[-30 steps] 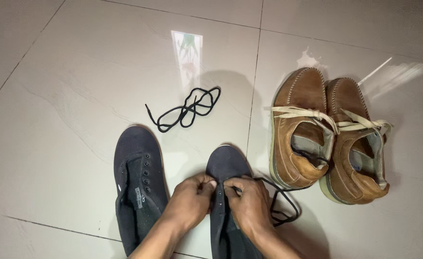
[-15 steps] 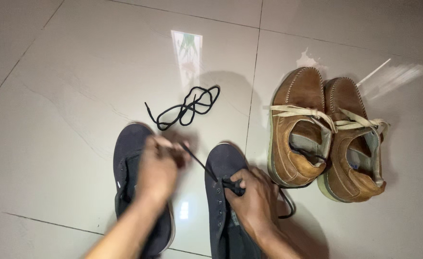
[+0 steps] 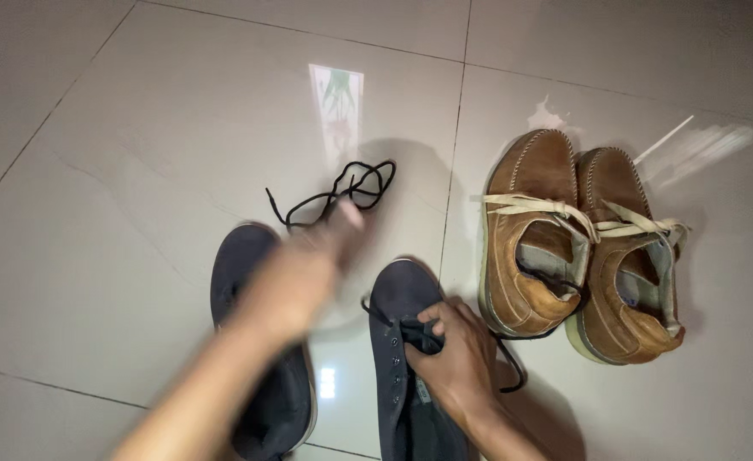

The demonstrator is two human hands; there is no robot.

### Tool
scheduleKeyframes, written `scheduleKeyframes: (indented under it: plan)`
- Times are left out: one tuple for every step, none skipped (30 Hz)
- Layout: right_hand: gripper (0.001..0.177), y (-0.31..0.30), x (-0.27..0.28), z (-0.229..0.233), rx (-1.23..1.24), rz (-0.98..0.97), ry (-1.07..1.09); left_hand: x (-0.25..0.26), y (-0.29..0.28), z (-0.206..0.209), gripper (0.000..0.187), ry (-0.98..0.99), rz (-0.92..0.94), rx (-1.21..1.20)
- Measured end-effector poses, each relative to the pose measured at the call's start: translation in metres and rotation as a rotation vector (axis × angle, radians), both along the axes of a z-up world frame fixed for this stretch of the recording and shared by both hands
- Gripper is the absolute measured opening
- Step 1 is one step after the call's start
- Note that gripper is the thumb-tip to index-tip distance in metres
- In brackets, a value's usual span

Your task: The person laces a pair of brown shoes with white laces, threading the laces through the eyelets and tying them. The person then laces a pair of dark gray shoes with black laces, threading and tying them in the same manner.

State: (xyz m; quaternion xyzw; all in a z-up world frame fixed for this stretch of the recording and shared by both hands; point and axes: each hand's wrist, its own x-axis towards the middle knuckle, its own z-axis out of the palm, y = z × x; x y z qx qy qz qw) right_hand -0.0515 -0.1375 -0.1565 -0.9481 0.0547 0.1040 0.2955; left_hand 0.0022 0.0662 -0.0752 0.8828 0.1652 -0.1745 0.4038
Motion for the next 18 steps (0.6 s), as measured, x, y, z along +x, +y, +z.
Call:
scheduleKeyframes:
  plan:
    - [0.042, -0.002, 0.0, -0.002, 0.011, 0.013, 0.002, -0.011, -0.013, -0.013, 0.042, 0.052, -0.044, -0.028]
    - [0.041, -0.003, 0.0, -0.003, 0.028, 0.004, -0.027, -0.021, -0.022, -0.025, 0.039, 0.081, -0.202, 0.073]
    - [0.041, -0.002, -0.002, -0.005, 0.046, -0.005, -0.054, -0.035, -0.029, -0.035, 0.037, 0.111, -0.36, 0.176]
    - [0.041, -0.003, -0.003, -0.006, 0.064, -0.014, -0.081, -0.042, -0.033, -0.044, 0.04, 0.036, -0.394, 0.226]
    - [0.042, -0.004, -0.003, -0.006, 0.072, -0.011, -0.084, -0.045, -0.04, -0.051, 0.05, -0.041, -0.429, 0.274]
    - [0.043, -0.004, -0.004, -0.006, 0.081, -0.009, -0.087, -0.046, -0.044, -0.055, 0.064, -0.118, -0.463, 0.323]
    - [0.044, -0.005, -0.005, -0.006, 0.09, -0.007, -0.088, -0.046, -0.044, -0.057, 0.051, -0.007, -0.477, 0.343]
    - [0.044, -0.006, -0.005, -0.005, 0.069, -0.009, -0.073, -0.043, -0.044, -0.055, 0.039, 0.104, -0.491, 0.362]
    - [0.045, -0.005, -0.005, -0.005, 0.051, -0.012, -0.06, -0.04, -0.042, -0.051, 0.03, 0.215, -0.505, 0.383]
    - [0.045, -0.005, -0.004, -0.004, 0.033, -0.015, -0.046, -0.038, -0.038, -0.045, 0.029, 0.22, -0.428, 0.353]
    - [0.046, -0.005, -0.004, -0.003, 0.026, -0.015, -0.022, -0.035, -0.032, -0.038, 0.031, 0.222, -0.352, 0.322]
    - [0.047, -0.005, -0.003, -0.002, 0.019, -0.016, 0.003, -0.031, -0.027, -0.031, 0.036, 0.225, -0.276, 0.291]
    - [0.048, -0.004, -0.002, -0.001, 0.011, -0.014, 0.029, -0.023, -0.021, -0.025, 0.036, 0.206, -0.115, 0.207]
    - [0.048, -0.004, -0.003, -0.001, 0.022, -0.017, 0.032, -0.019, -0.015, -0.02, 0.035, 0.187, 0.045, 0.123]
    - [0.048, -0.004, -0.003, -0.001, 0.035, -0.02, 0.033, -0.018, -0.011, -0.017, 0.034, 0.046, 0.119, 0.044]
    - [0.048, -0.003, -0.002, -0.001, 0.047, -0.022, 0.034, -0.017, -0.006, -0.016, 0.035, -0.096, 0.194, -0.034]
    - [0.048, -0.003, -0.002, 0.0, 0.042, -0.023, 0.057, -0.016, -0.003, -0.017, 0.037, -0.238, 0.271, -0.111]
    - [0.049, -0.003, -0.002, 0.0, 0.037, -0.023, 0.08, -0.014, -0.005, -0.02, 0.036, -0.246, 0.322, -0.275]
